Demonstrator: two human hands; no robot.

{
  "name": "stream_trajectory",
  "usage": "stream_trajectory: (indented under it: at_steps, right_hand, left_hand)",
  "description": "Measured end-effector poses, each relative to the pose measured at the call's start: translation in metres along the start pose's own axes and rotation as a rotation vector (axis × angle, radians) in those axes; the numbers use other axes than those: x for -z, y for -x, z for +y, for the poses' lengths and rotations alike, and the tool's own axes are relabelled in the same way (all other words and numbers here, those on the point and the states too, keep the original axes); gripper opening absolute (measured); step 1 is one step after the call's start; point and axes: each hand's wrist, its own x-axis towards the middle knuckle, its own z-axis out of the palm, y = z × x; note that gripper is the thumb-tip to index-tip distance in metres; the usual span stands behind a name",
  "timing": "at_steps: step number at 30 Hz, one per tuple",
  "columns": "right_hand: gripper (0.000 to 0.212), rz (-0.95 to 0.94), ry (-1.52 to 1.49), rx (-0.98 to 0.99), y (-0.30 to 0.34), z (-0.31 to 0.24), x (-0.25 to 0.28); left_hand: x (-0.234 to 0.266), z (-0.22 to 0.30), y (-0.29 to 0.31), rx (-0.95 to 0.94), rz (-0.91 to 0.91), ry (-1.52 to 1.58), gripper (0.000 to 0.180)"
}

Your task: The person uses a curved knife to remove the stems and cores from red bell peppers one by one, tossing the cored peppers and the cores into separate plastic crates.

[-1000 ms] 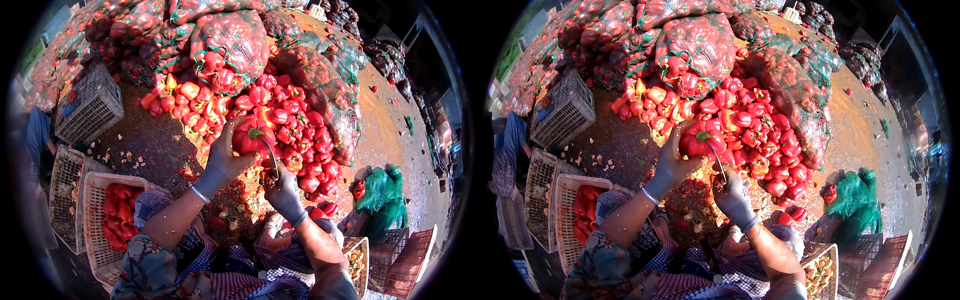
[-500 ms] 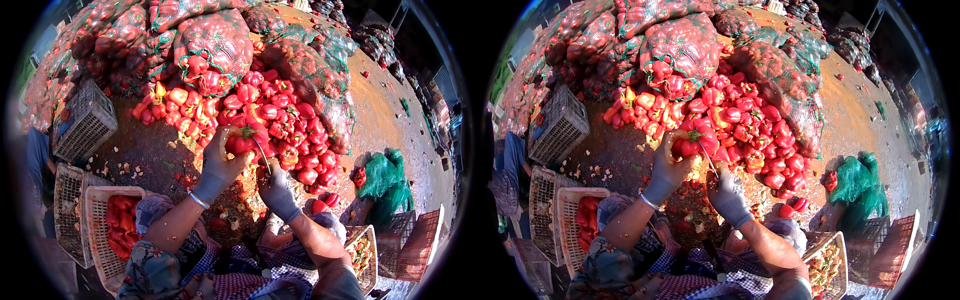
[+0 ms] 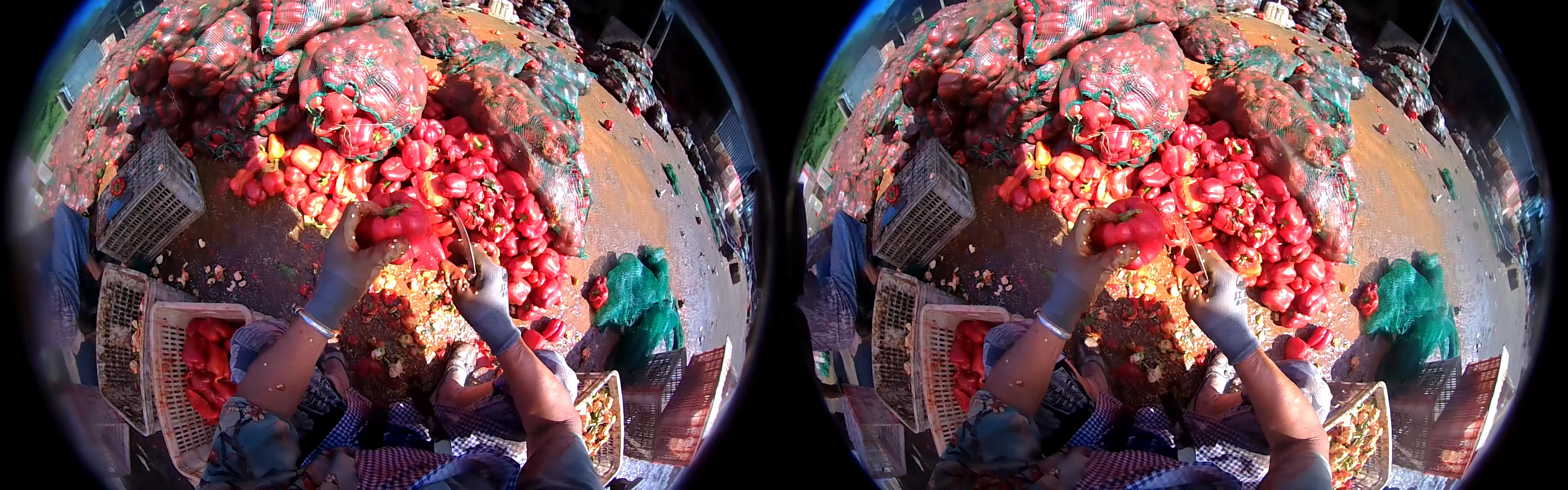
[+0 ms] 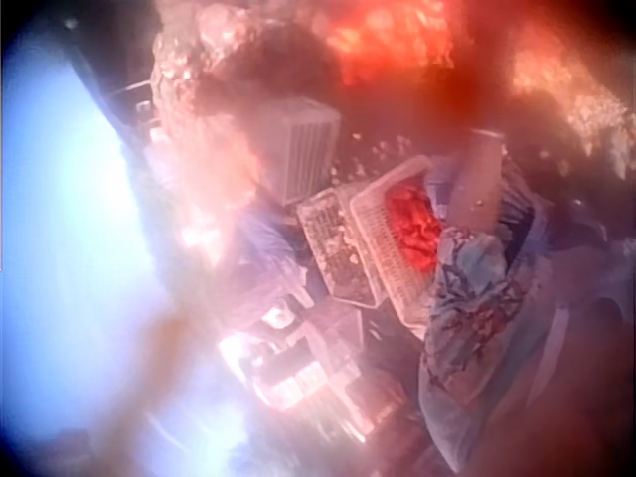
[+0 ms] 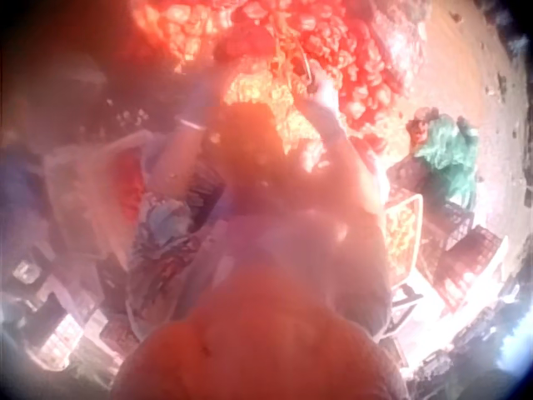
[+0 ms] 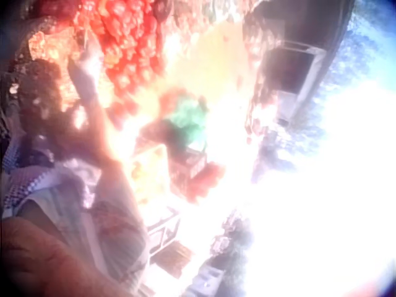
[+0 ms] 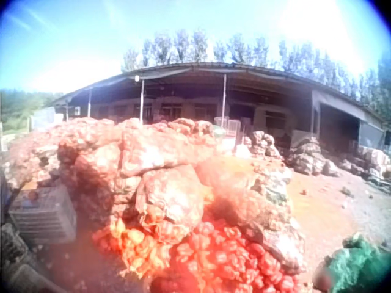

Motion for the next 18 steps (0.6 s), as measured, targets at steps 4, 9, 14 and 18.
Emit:
stream_trajectory:
  at_steps: [4, 9, 14, 18]
  right_hand:
    - [0.055, -0.131, 0.124, 0.085, -0.010, -0.020, 0.007]
    - [0.059, -0.214, 0.097, 0.120, -0.011, -0.010, 0.013]
    - [0.056, -0.121, 0.080, 0.146, -0.004, -0.001, 0.014]
    - [0.054, -0.095, 0.137, 0.124, -0.003, -0.003, 0.014]
  left_hand:
    - [-0.007, -0.011, 0.010, -0.002, -0.094, -0.303, 0.046]
    - [-0.009, -0.017, 0.012, -0.068, -0.176, -0.543, 0.045]
    - [-0.021, -0.016, 0.014, 0.063, -0.205, -0.468, 0.043]
    - [-0.025, -0.008, 0.017, 0.071, -0.202, -0.424, 0.042]
